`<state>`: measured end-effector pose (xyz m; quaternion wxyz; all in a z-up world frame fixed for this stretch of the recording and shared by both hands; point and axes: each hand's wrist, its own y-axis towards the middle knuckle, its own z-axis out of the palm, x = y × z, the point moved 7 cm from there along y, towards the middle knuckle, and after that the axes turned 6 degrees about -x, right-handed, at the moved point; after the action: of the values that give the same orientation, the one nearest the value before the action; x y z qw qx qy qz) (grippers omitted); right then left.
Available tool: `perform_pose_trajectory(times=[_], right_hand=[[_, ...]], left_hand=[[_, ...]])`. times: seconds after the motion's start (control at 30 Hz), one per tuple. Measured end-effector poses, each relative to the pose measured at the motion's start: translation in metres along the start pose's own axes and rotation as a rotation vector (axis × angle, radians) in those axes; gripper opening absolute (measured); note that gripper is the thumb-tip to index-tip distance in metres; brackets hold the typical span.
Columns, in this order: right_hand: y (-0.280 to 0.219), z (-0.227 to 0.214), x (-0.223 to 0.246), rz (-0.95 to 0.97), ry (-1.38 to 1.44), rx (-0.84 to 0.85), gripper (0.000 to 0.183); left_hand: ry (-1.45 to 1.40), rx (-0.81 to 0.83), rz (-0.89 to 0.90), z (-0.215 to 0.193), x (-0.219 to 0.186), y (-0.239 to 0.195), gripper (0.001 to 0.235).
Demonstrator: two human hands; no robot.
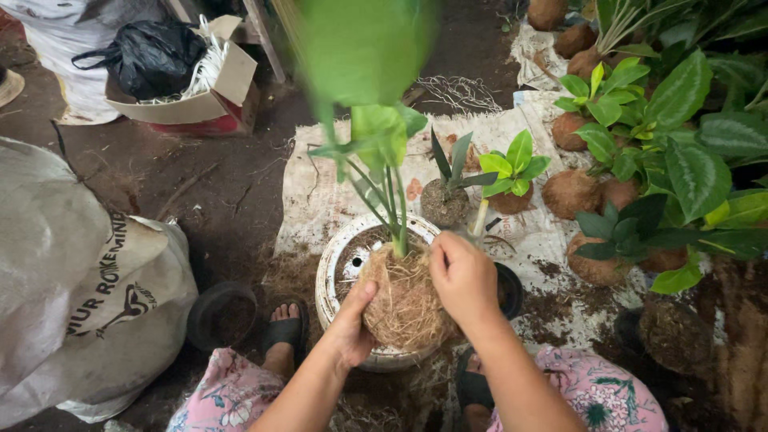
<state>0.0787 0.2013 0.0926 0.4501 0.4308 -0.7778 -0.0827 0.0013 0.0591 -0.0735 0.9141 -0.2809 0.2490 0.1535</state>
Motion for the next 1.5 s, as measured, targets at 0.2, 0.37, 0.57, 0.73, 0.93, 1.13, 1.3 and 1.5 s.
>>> perform_pose_trajectory(times=[0.2, 0.37, 0.57, 0.73, 0.93, 1.13, 1.3, 1.5], right_hand=[[-0.033, 0.013, 0.025, -0.02, 0.025, 0.091, 0.009], [-0.11, 0.07, 0.0, 0.191, 0.294, 0.53, 0.014], [-0.168, 0.147, -0.088, 0.598, 0.693, 0.709, 0.028], [-0.114, 0.131, -0.117, -0.282, -0.085, 0.138, 0.079], [-0.045, 0.096, -0.209, 0.41, 0.25, 0.323, 0.021], [-0.039, 0.067, -0.158, 0.564, 0.654, 0.188, 0.019], [-0.031, 0.047, -0.116, 0.39, 0.382, 0.039, 0.02], [-0.019, 0.028, -0.084, 0.094, 0.209, -0.014, 0.013]], left_hand=[[-0.141, -0.233, 0.113, -0.007, -0.012, 0.013, 0.083], [-0.357, -0.207, 0.208, -0.013, -0.033, 0.024, 0.079], [-0.327, -0.206, 0.185, -0.014, -0.049, 0.016, 0.085], [-0.132, -0.206, 0.017, -0.014, -0.031, 0.014, 0.092], [-0.077, -0.073, -0.039, -0.011, -0.007, 0.013, 0.093], [-0.017, -0.09, 0.207, 0.002, -0.009, 0.002, 0.09], [-0.119, -0.237, 0.108, -0.01, 0.01, 0.005, 0.093], [-0.068, -0.174, -0.082, -0.011, 0.02, 0.008, 0.096]])
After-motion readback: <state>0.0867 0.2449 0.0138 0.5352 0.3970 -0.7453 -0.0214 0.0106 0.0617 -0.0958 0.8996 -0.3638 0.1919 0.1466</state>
